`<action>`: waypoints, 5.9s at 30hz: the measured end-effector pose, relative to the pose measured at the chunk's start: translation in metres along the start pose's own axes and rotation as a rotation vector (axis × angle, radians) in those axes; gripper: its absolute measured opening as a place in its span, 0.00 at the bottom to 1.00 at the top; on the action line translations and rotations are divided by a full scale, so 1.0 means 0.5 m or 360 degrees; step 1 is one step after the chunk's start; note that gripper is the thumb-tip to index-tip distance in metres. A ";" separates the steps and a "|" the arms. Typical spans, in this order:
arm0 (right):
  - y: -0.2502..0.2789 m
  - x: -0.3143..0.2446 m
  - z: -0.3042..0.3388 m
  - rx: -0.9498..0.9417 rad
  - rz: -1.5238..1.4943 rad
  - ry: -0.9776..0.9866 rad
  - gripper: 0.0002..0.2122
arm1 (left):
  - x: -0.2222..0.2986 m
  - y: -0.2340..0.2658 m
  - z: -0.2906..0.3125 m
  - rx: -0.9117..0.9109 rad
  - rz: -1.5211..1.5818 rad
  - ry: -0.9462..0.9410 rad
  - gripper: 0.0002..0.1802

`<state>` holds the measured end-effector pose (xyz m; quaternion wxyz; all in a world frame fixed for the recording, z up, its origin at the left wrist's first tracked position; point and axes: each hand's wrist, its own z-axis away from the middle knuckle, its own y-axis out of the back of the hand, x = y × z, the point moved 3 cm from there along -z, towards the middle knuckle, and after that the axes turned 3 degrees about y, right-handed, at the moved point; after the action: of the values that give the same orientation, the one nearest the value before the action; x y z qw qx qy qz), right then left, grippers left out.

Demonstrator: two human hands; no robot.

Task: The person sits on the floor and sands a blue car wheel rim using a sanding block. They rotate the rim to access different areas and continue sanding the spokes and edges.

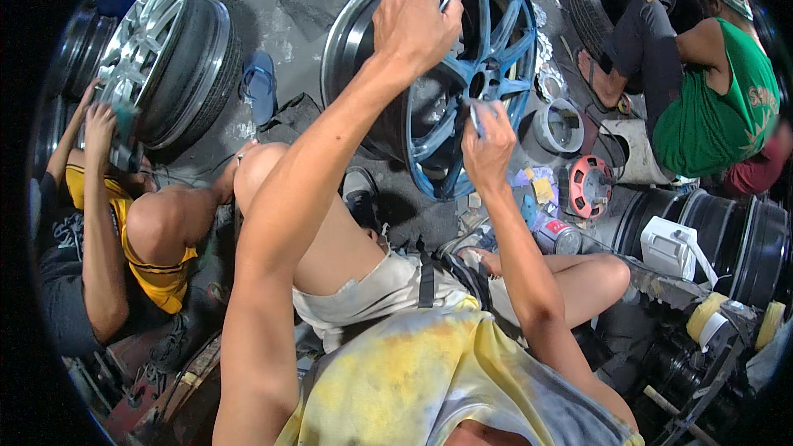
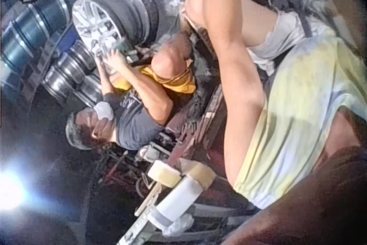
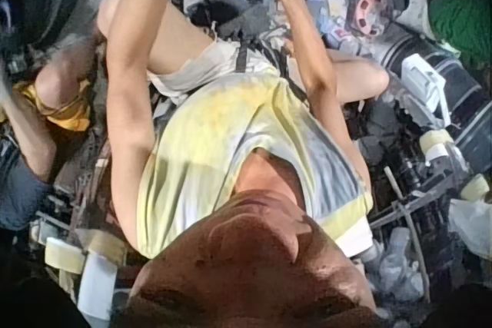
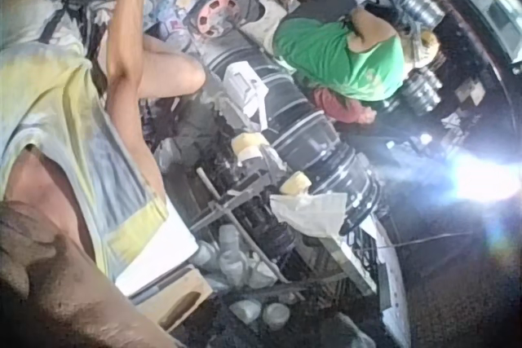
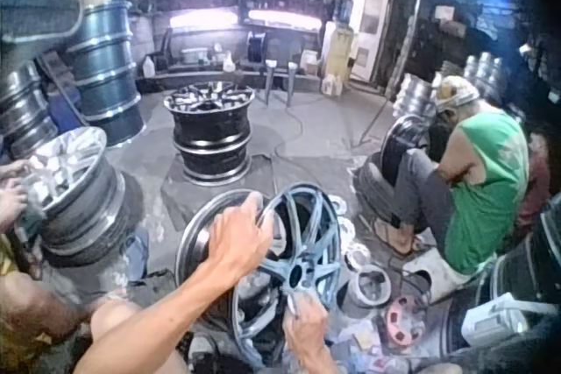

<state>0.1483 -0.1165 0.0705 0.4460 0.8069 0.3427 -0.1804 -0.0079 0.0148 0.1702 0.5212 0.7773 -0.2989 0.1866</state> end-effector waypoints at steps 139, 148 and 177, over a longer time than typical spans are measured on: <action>0.061 -0.122 0.026 -0.0056 0.0011 0.0334 0.06 | 0.028 -0.069 -0.058 0.0140 0.0061 0.0141 0.19; 0.063 -0.083 0.008 -0.0098 -0.0075 0.0249 0.06 | 0.041 -0.048 -0.051 0.0038 0.0009 0.0117 0.18; -0.009 0.148 -0.551 -0.0089 0.0127 0.0230 0.20 | 0.105 -0.012 -0.028 0.0180 -0.0092 -0.0382 0.23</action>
<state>0.1929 0.1467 0.1713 0.4493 0.8181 0.3464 -0.0941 0.0358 0.0154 0.2031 0.4421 0.8305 -0.3256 0.0937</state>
